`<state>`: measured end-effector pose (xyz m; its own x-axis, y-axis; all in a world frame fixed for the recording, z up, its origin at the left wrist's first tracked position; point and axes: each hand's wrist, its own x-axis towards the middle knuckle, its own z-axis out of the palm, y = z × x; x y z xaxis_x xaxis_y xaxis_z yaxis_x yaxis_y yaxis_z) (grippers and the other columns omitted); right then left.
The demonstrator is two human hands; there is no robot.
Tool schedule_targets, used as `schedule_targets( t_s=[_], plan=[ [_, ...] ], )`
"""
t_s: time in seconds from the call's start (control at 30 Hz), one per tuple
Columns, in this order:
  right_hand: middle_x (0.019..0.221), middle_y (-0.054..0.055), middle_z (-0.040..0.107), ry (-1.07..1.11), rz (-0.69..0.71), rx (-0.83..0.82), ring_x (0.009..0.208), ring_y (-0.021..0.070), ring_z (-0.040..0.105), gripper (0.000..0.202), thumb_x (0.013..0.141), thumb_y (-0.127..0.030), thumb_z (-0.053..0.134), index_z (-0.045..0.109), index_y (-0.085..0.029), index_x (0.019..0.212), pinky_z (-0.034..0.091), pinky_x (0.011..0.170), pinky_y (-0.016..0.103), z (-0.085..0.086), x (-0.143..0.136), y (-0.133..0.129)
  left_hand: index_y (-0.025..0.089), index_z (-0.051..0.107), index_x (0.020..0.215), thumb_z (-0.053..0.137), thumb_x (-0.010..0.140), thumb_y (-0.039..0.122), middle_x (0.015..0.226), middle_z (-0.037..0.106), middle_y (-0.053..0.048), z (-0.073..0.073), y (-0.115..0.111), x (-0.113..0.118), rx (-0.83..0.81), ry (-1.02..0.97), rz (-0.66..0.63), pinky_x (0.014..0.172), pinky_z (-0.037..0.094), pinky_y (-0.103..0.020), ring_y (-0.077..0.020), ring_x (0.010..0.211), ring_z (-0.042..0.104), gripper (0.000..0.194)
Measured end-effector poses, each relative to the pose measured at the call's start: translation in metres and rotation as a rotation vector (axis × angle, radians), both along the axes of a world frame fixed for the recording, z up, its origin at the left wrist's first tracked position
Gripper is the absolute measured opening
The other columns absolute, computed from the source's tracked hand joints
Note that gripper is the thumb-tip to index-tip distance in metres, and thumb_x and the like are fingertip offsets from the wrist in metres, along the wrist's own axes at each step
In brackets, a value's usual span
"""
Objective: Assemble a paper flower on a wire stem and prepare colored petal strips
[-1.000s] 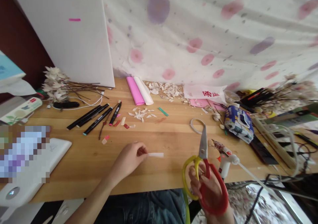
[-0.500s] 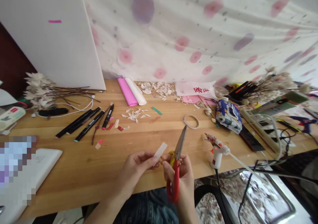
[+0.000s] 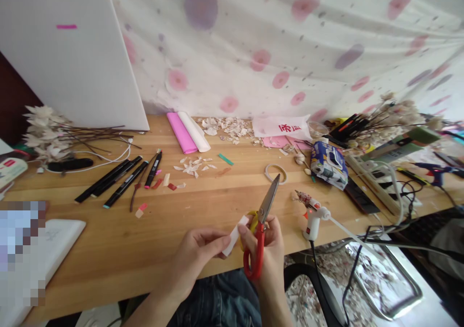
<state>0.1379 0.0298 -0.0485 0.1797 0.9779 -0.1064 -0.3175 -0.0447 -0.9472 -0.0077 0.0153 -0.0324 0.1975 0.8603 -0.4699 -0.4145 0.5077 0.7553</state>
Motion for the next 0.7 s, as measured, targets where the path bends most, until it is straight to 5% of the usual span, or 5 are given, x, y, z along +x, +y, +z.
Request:
schedule_targets(
  t_s=[0.13,0.27,0.43,0.57,0.7],
  plan=[
    [0.068,-0.008,0.061,0.075,0.094,-0.038,0.046,0.0060,0.049,0.041,0.069,-0.033,0.089,0.054,-0.023,0.087,0.040,0.042,0.016,0.002,0.002,0.002,0.012,0.079,0.077,0.085,0.067,0.053,0.071,0.073,-0.006,-0.003,-0.001,-0.002,-0.207,-0.341,-0.175,0.058,0.053,-0.024,-0.0126,0.059,0.063,0.043],
    [0.064,-0.009,0.056,0.172,0.198,-0.047,0.044,0.0047,0.046,0.039,0.071,-0.036,0.088,0.057,-0.022,0.090,0.038,0.042,0.016,0.007,0.003,0.000,0.009,0.077,0.088,0.086,0.069,0.046,0.076,0.073,-0.007,-0.007,-0.003,-0.003,-0.272,-0.445,-0.321,0.053,0.055,-0.022,-0.0119,0.058,0.066,0.043],
    [0.058,-0.009,0.051,0.235,0.339,-0.053,0.041,0.0067,0.044,0.036,0.073,-0.043,0.084,0.055,-0.024,0.086,0.034,0.040,0.017,0.016,0.000,-0.004,0.012,0.072,0.087,0.092,0.066,0.040,0.071,0.068,-0.001,-0.004,-0.004,-0.003,-0.346,-0.538,-0.357,0.048,0.055,-0.020,-0.0092,0.055,0.064,0.040],
    [0.065,-0.007,0.054,0.219,0.319,-0.008,0.050,0.0101,0.049,0.038,0.070,-0.044,0.085,0.055,-0.025,0.084,0.040,0.048,0.022,0.018,-0.002,-0.002,0.013,0.072,0.089,0.095,0.062,0.038,0.069,0.066,0.002,-0.001,-0.004,-0.005,-0.386,-0.640,-0.389,0.050,0.057,-0.022,-0.0081,0.054,0.062,0.044],
    [0.068,-0.005,0.053,0.238,0.304,0.082,0.051,0.0118,0.044,0.038,0.075,-0.055,0.079,0.054,-0.027,0.082,0.039,0.049,0.025,0.011,-0.001,0.001,0.014,0.073,0.075,0.099,0.054,0.031,0.065,0.067,0.002,0.003,-0.003,-0.004,-0.319,-0.565,-0.226,0.059,0.056,-0.022,-0.0084,0.058,0.062,0.038]
  ],
)
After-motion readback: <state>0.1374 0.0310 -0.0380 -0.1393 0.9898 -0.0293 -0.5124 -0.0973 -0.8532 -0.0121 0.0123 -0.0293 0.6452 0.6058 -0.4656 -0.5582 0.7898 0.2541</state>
